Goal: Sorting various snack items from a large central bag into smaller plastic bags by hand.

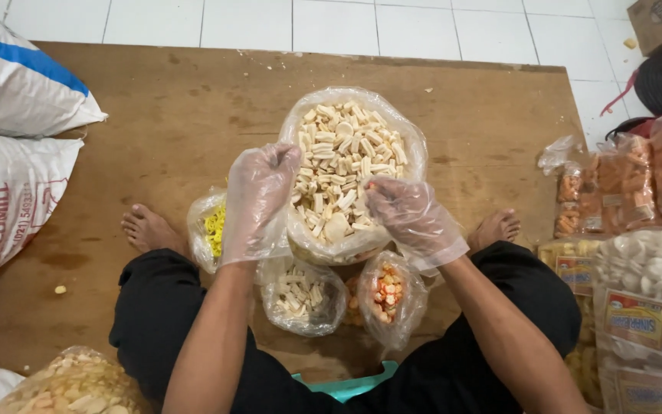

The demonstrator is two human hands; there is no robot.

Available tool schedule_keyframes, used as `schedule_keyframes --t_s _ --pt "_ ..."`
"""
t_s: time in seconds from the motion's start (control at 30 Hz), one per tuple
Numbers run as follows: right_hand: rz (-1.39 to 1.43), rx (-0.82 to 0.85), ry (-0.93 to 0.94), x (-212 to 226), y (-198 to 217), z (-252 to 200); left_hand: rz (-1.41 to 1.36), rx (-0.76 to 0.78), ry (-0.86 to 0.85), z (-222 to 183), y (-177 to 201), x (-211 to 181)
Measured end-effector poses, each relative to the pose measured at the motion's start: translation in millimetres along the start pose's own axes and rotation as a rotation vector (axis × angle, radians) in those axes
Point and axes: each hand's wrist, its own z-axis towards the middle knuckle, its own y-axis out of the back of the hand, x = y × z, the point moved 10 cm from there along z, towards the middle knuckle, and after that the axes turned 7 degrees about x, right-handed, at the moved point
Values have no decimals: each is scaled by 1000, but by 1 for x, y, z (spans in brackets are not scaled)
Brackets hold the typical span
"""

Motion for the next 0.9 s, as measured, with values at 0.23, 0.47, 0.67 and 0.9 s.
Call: schedule_keyframes --t_s 0.23,0.47,0.67,0.9 --pt "-223 111 -156 8 14 -2 184 12 -147 -7 -18 -2" --pt "-373 588 -20 33 -1 -15 1000 -22 -326 26 -91 67" --pt "-321 1302 -67 -31 -34 -53 1062 89 -203 58 -128 120" --pt "-730 1191 -140 -63 -27 -60 1122 -73 -98 66 -156 146"
